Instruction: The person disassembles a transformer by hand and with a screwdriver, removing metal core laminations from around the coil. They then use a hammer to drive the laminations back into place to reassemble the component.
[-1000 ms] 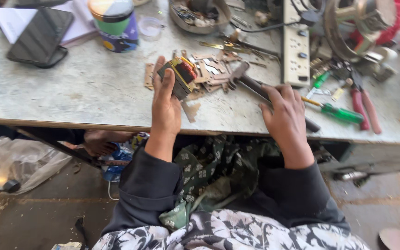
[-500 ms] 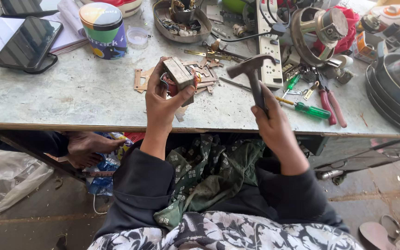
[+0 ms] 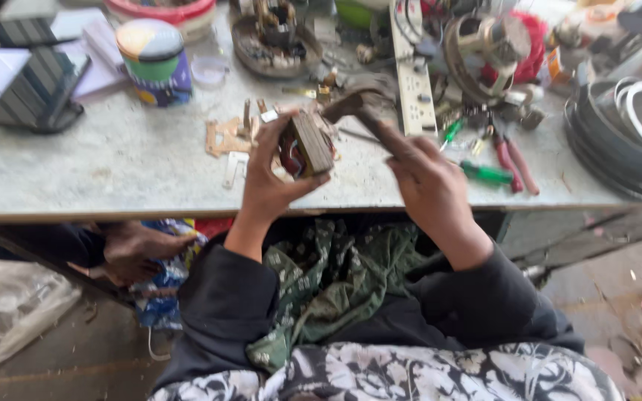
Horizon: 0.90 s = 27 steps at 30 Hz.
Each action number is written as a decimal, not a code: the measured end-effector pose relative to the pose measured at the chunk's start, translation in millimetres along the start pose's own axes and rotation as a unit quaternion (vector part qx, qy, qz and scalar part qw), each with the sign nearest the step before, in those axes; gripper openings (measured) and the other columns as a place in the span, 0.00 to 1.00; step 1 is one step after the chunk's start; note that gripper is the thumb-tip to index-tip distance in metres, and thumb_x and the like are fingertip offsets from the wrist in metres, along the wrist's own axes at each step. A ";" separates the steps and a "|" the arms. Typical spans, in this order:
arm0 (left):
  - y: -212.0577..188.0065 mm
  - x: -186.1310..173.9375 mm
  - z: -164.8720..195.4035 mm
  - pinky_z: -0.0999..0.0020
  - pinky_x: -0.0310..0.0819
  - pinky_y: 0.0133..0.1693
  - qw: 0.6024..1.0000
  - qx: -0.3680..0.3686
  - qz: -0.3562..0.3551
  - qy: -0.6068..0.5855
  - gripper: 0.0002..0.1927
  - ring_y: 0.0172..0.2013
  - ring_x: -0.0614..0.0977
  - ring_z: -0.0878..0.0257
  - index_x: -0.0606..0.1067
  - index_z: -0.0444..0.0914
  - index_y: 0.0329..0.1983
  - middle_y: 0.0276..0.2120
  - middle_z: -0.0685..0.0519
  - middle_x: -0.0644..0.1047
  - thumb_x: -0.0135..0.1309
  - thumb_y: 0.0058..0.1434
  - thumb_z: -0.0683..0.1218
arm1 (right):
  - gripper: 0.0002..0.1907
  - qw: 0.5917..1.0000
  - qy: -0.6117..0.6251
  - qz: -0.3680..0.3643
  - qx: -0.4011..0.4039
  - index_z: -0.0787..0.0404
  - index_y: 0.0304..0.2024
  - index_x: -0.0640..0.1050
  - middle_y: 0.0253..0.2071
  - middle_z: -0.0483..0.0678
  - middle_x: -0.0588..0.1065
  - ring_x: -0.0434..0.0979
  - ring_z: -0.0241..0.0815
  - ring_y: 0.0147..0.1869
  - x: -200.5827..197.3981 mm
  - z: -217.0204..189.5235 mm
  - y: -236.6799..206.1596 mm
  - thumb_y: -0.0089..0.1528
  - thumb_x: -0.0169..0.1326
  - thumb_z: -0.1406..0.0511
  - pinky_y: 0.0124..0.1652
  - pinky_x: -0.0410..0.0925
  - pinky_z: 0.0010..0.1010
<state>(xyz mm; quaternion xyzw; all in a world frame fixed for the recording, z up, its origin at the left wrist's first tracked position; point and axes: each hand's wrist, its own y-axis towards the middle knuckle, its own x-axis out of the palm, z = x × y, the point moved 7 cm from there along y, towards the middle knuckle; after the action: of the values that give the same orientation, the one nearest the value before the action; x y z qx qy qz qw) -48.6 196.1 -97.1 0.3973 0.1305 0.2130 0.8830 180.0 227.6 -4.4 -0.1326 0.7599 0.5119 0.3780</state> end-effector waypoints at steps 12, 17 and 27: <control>-0.4 3.8 5.9 0.64 0.73 0.67 0.998 0.003 0.000 -0.060 0.47 0.65 0.75 0.58 0.64 0.36 0.71 0.64 0.48 0.69 0.76 0.51 0.45 | 0.30 0.998 -0.053 0.023 0.013 0.49 0.70 0.73 0.39 0.50 0.75 0.76 0.45 0.35 1.2 13.4 15.4 0.66 0.60 0.73 0.35 0.68 0.36; -1.2 0.4 4.6 0.65 0.73 0.66 1.000 -0.018 0.004 -0.025 0.47 0.61 0.78 0.61 0.66 0.37 0.70 0.60 0.51 0.73 0.77 0.48 0.47 | 0.26 0.987 0.041 0.154 -0.016 0.41 0.65 0.74 0.44 0.47 0.76 0.77 0.45 0.35 -6.0 21.4 4.3 0.68 0.53 0.73 0.34 0.68 0.34; -6.9 -1.9 -10.7 0.64 0.70 0.69 0.990 -0.040 0.050 -0.122 0.47 0.66 0.75 0.60 0.64 0.36 0.73 0.64 0.49 0.72 0.75 0.53 0.49 | 0.26 0.998 -0.033 0.002 0.058 0.45 0.67 0.74 0.40 0.48 0.75 0.77 0.48 0.38 15.4 38.1 -13.1 0.66 0.57 0.66 0.37 0.70 0.41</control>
<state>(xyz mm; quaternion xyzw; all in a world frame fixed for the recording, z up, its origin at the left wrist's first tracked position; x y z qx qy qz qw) -52.7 198.0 -109.2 0.3911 -0.0069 0.2116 0.8957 194.0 258.2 -31.5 -0.0918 0.7757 0.4717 0.4090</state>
